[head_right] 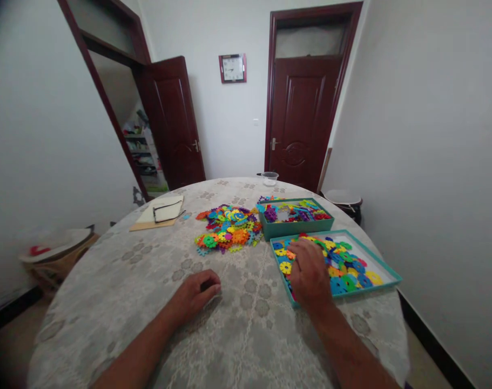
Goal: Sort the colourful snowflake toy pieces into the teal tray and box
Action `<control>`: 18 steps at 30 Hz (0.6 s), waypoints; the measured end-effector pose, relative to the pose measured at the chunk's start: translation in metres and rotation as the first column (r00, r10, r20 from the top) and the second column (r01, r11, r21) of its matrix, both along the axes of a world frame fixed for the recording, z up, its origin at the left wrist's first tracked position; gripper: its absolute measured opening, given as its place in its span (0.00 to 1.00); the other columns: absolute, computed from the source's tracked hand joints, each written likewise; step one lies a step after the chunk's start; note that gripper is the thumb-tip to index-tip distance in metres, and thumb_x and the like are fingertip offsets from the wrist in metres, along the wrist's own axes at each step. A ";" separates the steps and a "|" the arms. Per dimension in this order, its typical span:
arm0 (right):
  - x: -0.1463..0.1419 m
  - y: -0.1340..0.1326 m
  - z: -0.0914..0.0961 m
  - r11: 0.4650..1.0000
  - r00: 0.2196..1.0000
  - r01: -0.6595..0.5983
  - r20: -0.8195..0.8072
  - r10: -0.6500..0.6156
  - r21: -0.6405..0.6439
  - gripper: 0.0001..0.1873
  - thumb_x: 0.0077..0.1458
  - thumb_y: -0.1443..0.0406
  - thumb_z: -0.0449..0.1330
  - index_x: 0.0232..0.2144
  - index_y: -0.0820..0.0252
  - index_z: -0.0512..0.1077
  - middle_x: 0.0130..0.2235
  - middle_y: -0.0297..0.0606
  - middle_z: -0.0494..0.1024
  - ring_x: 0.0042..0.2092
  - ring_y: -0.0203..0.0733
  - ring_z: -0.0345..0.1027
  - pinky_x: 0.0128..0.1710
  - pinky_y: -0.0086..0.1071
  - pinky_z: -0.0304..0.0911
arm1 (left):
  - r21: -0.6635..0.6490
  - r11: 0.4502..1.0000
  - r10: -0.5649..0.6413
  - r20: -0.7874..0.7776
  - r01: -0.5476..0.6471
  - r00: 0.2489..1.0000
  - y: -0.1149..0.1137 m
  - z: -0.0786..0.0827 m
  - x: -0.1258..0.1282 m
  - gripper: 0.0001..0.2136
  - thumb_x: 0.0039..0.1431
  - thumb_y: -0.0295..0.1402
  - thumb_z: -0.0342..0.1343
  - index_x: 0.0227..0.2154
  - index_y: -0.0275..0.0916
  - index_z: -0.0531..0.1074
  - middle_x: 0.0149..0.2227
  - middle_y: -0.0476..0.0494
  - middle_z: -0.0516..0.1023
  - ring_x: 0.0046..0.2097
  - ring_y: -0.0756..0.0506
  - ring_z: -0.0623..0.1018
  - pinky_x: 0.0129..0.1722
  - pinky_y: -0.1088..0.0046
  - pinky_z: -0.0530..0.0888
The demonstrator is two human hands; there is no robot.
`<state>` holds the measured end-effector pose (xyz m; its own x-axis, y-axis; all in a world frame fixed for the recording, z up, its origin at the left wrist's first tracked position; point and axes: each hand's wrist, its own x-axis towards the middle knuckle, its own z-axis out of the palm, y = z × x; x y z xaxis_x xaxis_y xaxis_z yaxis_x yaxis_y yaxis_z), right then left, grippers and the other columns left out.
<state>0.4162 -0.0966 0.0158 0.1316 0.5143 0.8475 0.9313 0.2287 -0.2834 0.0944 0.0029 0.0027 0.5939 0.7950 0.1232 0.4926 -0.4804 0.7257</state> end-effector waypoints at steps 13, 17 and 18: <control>-0.116 -0.016 -0.034 0.776 0.757 -0.591 0.181 0.628 -0.219 0.14 0.60 0.75 0.55 0.43 0.54 0.74 0.41 0.40 0.83 0.50 0.47 0.77 0.52 0.40 0.75 | 0.348 0.922 0.156 0.068 -0.170 0.985 0.040 0.033 0.009 0.08 0.67 0.35 0.53 0.40 0.41 0.76 0.41 0.43 0.82 0.44 0.43 0.79 0.49 0.67 0.74; -0.118 -0.006 -0.052 0.759 0.731 -0.619 0.208 0.650 -0.199 0.10 0.62 0.73 0.57 0.39 0.54 0.74 0.38 0.37 0.83 0.45 0.45 0.77 0.47 0.35 0.75 | 0.529 0.831 0.183 0.031 -0.171 0.983 0.101 0.056 0.018 0.17 0.68 0.38 0.55 0.57 0.41 0.73 0.57 0.37 0.78 0.59 0.39 0.75 0.63 0.60 0.70; -0.118 -0.004 -0.055 0.760 0.731 -0.620 0.209 0.650 -0.195 0.09 0.63 0.73 0.58 0.39 0.53 0.73 0.38 0.37 0.83 0.44 0.44 0.77 0.46 0.34 0.75 | 0.552 0.816 0.212 -0.012 -0.171 0.977 0.118 0.060 0.022 0.18 0.68 0.38 0.57 0.58 0.41 0.73 0.57 0.36 0.77 0.60 0.39 0.75 0.64 0.59 0.69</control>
